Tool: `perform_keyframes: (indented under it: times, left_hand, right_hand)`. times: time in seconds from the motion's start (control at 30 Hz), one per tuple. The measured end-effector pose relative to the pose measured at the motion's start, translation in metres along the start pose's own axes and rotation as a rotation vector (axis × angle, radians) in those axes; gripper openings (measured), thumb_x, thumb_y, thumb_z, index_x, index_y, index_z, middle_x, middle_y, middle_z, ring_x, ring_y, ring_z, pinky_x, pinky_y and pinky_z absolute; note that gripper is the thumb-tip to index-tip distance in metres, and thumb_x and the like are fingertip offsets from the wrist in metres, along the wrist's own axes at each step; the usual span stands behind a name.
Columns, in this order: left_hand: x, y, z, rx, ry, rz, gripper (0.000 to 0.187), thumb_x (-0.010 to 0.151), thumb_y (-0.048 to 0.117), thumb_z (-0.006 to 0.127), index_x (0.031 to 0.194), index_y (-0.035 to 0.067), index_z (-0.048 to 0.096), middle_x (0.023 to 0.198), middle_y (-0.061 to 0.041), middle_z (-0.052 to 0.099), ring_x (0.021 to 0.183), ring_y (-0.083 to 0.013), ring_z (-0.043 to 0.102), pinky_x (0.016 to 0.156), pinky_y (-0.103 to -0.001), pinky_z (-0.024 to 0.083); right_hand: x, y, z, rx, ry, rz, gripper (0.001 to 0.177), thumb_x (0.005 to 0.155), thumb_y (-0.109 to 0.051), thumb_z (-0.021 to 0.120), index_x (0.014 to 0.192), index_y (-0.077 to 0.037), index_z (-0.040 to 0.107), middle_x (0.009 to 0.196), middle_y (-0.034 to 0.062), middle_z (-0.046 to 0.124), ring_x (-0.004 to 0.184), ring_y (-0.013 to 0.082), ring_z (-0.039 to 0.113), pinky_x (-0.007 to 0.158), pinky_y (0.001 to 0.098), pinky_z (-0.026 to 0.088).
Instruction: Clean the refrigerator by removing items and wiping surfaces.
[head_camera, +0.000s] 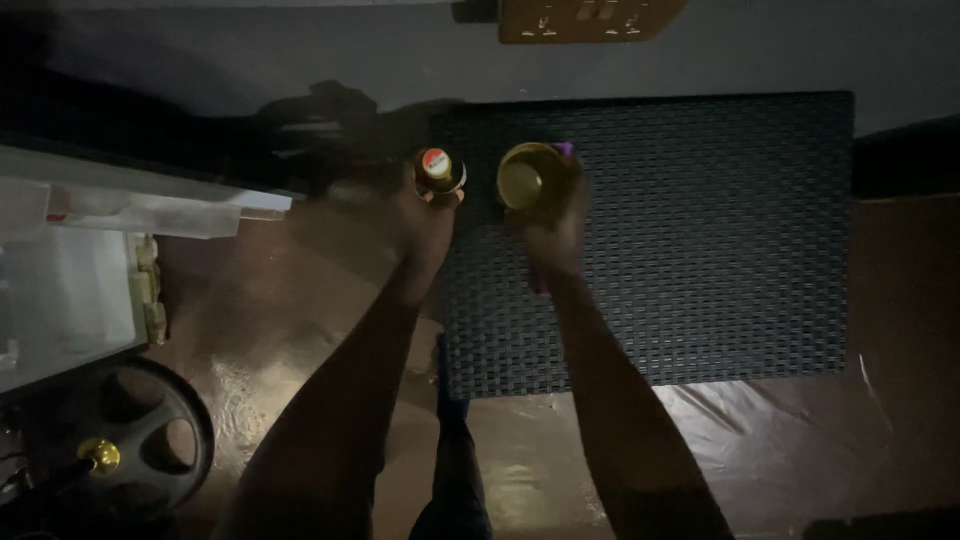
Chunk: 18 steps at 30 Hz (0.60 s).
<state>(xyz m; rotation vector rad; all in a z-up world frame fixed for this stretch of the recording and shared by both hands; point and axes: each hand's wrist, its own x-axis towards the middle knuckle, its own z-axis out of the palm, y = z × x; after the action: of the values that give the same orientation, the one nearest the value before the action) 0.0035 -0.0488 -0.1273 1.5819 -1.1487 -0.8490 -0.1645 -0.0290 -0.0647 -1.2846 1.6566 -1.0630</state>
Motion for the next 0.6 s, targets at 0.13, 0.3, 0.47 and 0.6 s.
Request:
perform_keyframes:
  times: [0.13, 0.3, 0.47, 0.6]
  left_hand:
    - [-0.004, 0.007, -0.002, 0.032, -0.007, 0.077, 0.040, 0.085, 0.001, 0.080, 0.121, 0.002, 0.063, 0.108, -0.011, 0.073, 0.099, -0.0193, 0.073, 0.087, -0.035, 0.061]
    - [-0.009, 0.009, -0.006, -0.005, -0.153, -0.099, 0.035, 0.090, -0.001, 0.072, 0.122, 0.000, 0.059, 0.110, -0.012, 0.072, 0.101, -0.0187, 0.074, 0.087, -0.033, 0.062]
    - [-0.009, -0.011, 0.013, -0.027, -0.135, -0.072, 0.033, 0.094, 0.000, 0.071, 0.125, 0.000, 0.062, 0.113, -0.012, 0.073, 0.102, -0.0203, 0.074, 0.086, -0.035, 0.062]
    - [-0.004, -0.015, 0.028, -0.170, -0.163, -0.140, 0.048, 0.086, -0.008, 0.065, 0.132, 0.003, 0.054, 0.121, -0.010, 0.065, 0.107, -0.0174, 0.068, 0.085, -0.035, 0.063]
  right_hand:
    - [0.019, 0.079, -0.029, -0.055, 0.066, -0.356, 0.101, 0.076, -0.013, 0.089, 0.153, -0.011, 0.025, 0.145, 0.0182, 0.036, 0.137, 0.0362, 0.045, 0.109, 0.0504, 0.053]
    - [0.031, 0.110, -0.066, -0.215, 0.240, -0.313, 0.088, 0.089, -0.020, 0.092, 0.152, -0.016, 0.031, 0.144, 0.0136, 0.045, 0.134, 0.0314, 0.054, 0.112, 0.0492, 0.055]
    - [0.017, 0.067, -0.050, -0.036, 0.212, -0.144, 0.101, 0.080, -0.016, 0.091, 0.156, -0.010, 0.024, 0.149, 0.0167, 0.038, 0.140, 0.0361, 0.045, 0.114, 0.0525, 0.048]
    - [0.013, 0.073, -0.014, 0.139, 0.125, -0.190, 0.103, 0.079, -0.010, 0.083, 0.159, -0.009, 0.018, 0.153, 0.0158, 0.034, 0.146, 0.0360, 0.039, 0.121, 0.0498, 0.043]
